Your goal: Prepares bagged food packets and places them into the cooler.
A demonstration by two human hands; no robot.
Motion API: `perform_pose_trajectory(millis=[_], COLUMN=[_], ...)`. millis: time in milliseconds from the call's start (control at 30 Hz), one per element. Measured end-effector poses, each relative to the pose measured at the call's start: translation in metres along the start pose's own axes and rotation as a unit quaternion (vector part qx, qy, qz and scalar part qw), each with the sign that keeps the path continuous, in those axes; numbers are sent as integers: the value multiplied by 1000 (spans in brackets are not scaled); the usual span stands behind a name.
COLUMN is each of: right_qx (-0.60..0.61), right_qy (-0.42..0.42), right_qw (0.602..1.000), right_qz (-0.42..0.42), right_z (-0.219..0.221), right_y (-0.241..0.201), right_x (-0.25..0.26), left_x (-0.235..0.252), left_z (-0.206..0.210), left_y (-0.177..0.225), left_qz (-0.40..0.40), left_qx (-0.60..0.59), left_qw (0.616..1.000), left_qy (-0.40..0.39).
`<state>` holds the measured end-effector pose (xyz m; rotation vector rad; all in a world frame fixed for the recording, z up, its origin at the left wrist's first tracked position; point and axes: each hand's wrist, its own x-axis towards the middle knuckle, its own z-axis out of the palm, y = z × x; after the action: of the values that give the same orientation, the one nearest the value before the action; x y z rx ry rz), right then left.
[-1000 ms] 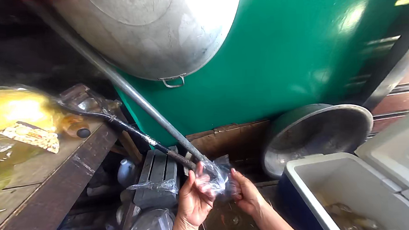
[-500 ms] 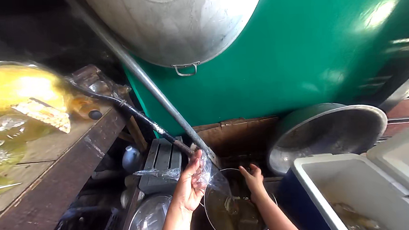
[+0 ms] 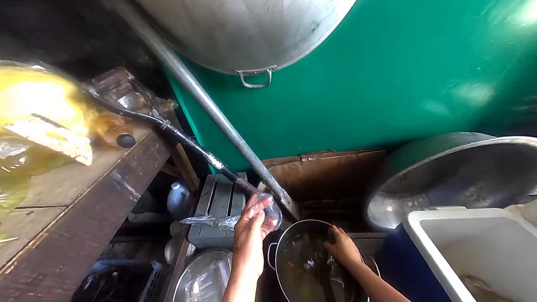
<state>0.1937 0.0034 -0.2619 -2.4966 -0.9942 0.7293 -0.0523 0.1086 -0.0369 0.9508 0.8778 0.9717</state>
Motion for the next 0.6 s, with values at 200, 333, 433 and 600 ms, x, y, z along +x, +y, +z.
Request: perform_pose_trajectory(millis=[200, 333, 433, 600], right_qx=[18, 8, 33, 59], right_qy=[-167, -45, 151, 200], right_qw=[982, 989, 980, 977], right_qz=[-89, -143, -127, -42], right_z=[29, 37, 48, 68], right_y=[19, 24, 13, -7], right_x=[-38, -67, -94, -96], left_x=[-4, -7, -9, -9], left_z=[-3, -6, -6, -3], left_y=[1, 2, 5, 7], left_qz=[-5, -13, -23, -30], left_qx=[25, 4, -3, 1], left_qw=[1000, 1000, 999, 999], left_qy=[-3, 14, 27, 27])
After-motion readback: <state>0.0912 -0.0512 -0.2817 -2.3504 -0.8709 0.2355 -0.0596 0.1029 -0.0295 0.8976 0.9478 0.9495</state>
